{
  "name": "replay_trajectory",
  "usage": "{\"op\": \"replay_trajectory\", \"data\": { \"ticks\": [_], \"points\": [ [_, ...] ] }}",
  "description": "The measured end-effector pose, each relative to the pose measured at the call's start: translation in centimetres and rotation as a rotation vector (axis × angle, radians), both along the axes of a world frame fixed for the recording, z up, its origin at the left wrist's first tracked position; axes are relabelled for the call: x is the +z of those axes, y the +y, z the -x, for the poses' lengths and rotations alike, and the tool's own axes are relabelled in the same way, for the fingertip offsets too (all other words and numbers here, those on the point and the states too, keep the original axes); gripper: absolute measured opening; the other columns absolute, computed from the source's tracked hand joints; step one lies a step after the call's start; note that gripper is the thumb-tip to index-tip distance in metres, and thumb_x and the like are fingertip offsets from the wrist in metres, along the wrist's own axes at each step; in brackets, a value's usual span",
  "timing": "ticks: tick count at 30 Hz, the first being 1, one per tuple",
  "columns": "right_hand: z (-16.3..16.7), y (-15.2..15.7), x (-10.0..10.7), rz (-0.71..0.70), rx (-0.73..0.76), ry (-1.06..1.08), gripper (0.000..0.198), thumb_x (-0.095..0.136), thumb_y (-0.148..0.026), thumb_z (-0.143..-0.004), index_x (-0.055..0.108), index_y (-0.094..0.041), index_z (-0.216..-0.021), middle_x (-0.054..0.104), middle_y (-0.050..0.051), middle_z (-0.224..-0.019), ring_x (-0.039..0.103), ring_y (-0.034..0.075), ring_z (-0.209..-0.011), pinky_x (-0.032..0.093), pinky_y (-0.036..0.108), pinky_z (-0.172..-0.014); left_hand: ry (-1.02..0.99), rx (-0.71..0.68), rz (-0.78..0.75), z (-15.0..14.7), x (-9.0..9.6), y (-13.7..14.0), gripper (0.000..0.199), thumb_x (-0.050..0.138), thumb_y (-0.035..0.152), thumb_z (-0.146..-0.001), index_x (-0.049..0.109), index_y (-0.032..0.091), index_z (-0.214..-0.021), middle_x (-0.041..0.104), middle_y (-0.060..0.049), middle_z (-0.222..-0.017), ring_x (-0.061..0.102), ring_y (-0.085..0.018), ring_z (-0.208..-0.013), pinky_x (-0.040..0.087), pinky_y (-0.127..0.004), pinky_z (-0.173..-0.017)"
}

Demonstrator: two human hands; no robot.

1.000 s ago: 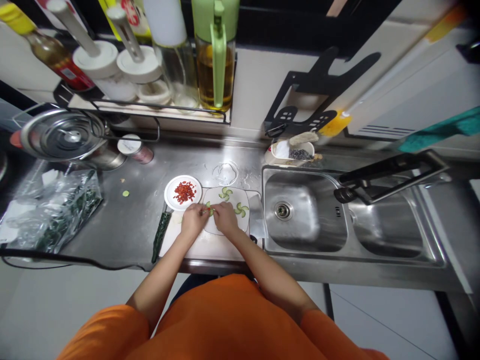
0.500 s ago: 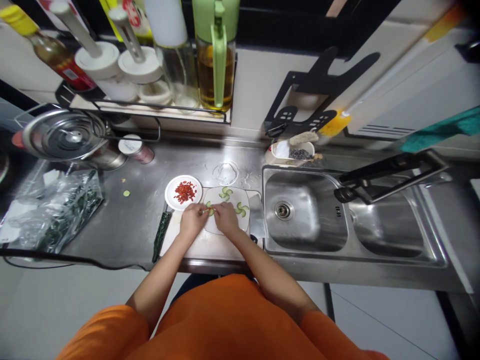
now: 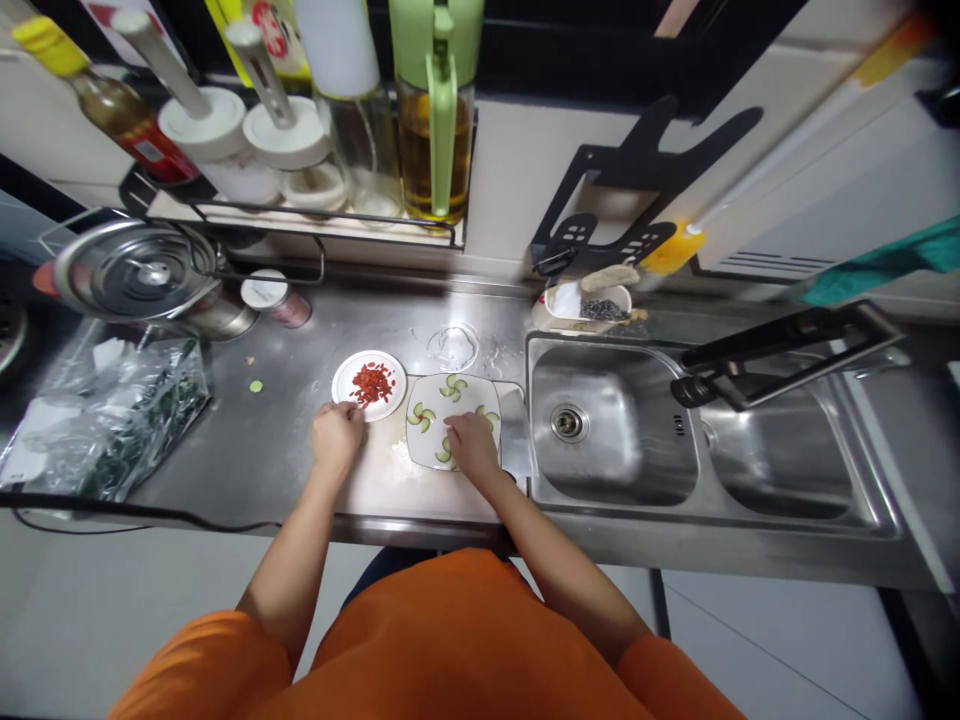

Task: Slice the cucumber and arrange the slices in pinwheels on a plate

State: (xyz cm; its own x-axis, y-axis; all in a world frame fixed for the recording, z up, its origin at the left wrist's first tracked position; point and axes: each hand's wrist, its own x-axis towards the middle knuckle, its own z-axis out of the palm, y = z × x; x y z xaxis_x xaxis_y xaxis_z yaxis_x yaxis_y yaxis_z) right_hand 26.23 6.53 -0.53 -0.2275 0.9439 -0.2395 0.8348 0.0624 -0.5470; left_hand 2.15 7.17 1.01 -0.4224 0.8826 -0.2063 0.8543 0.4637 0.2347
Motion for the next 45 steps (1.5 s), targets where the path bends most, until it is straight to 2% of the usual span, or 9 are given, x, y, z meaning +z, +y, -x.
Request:
{"op": "replay_trajectory", "data": {
  "ticks": [10, 16, 24, 26, 29, 33, 38, 45],
  "points": [
    [-0.7, -0.2, -0.2, -0.012, -0.035, 0.036, 0.027, 0.048, -0.016, -0.086, 0.068, -0.017, -0.103, 0.058, 0.008, -0.089, 0.046, 0.021, -0.092, 0.033, 0.031, -0.085, 0.029, -0.059, 0.059, -0.4, -0.6, 0.8, 0.035, 0.046, 0.035, -0.081, 0.072, 0.017, -0.095, 0.067, -0.016, -0.093, 0.062, -0.026, -0.082, 0.044, -0.032, -0.069],
    [-0.9, -0.2, -0.4, -0.012, -0.044, 0.037, 0.026, 0.047, -0.017, -0.086, 0.068, -0.017, -0.103, 0.059, 0.008, -0.09, 0.047, 0.021, -0.092, 0.034, 0.031, -0.083, -0.025, -0.062, 0.023, -0.5, -1.1, 0.6, 0.032, 0.047, 0.032, -0.079, 0.072, 0.016, -0.091, 0.068, -0.014, -0.092, 0.062, -0.023, -0.082, 0.044, -0.031, -0.075],
    [-1.5, 0.3, 0.4, -0.014, -0.027, 0.021, 0.027, 0.046, -0.016, -0.087, 0.067, -0.016, -0.102, 0.062, 0.008, -0.092, 0.049, 0.021, -0.091, 0.034, 0.032, -0.085, -0.239, 0.016, -0.113, -1.3, 0.4, 0.5, 0.023, 0.054, 0.036, -0.075, 0.072, 0.02, -0.078, 0.07, -0.005, -0.088, 0.062, -0.019, -0.081, 0.044, -0.026, -0.079],
    [-1.4, 0.7, 0.6, -0.036, -0.028, 0.026, 0.027, 0.045, -0.016, -0.087, 0.067, -0.016, -0.102, 0.063, 0.008, -0.092, 0.049, 0.021, -0.091, 0.034, 0.032, -0.086, -0.319, -0.024, -0.148, -2.4, 0.7, 0.9, 0.022, 0.056, 0.036, -0.074, 0.072, 0.021, -0.078, 0.071, -0.002, -0.086, 0.062, -0.017, -0.077, 0.045, -0.025, -0.077],
    [-1.4, 1.7, 0.8, -0.078, -0.041, 0.04, 0.027, 0.046, -0.018, -0.087, 0.067, -0.016, -0.103, 0.063, 0.008, -0.093, 0.05, 0.02, -0.092, 0.033, 0.032, -0.088, -0.43, -0.185, -0.184, -4.8, 1.0, 2.0, 0.022, 0.056, 0.033, -0.075, 0.072, 0.02, -0.079, 0.072, -0.002, -0.086, 0.061, -0.016, -0.075, 0.046, -0.024, -0.075],
    [-1.7, 3.4, 1.1, -0.102, -0.069, 0.016, 0.027, 0.045, -0.018, -0.087, 0.067, -0.016, -0.104, 0.064, 0.007, -0.094, 0.051, 0.019, -0.091, 0.03, 0.033, -0.091, -0.477, -0.349, -0.136, -8.1, 1.1, 4.3, 0.019, 0.056, 0.026, -0.075, 0.073, 0.018, -0.08, 0.071, -0.004, -0.084, 0.061, -0.017, -0.08, 0.046, -0.026, -0.079],
    [-2.4, 5.0, 1.4, -0.073, -0.129, -0.034, 0.028, 0.045, -0.019, -0.088, 0.067, -0.018, -0.105, 0.066, 0.007, -0.097, 0.052, 0.019, -0.092, 0.029, 0.031, -0.091, -0.439, -0.432, -0.037, -10.3, 0.5, 6.6, 0.015, 0.059, 0.027, -0.076, 0.072, 0.019, -0.077, 0.069, -0.004, -0.084, 0.061, -0.017, -0.082, 0.044, -0.025, -0.078],
    [-2.1, 6.0, 0.5, -0.048, -0.105, -0.088, 0.028, 0.045, -0.019, -0.088, 0.068, -0.019, -0.104, 0.067, 0.006, -0.1, 0.052, 0.019, -0.096, 0.027, 0.03, -0.092, -0.408, -0.466, 0.028, -10.8, -0.5, 7.7, 0.018, 0.058, 0.03, -0.077, 0.072, 0.018, -0.079, 0.069, -0.005, -0.084, 0.061, -0.018, -0.081, 0.043, -0.025, -0.077]
  ]
}}
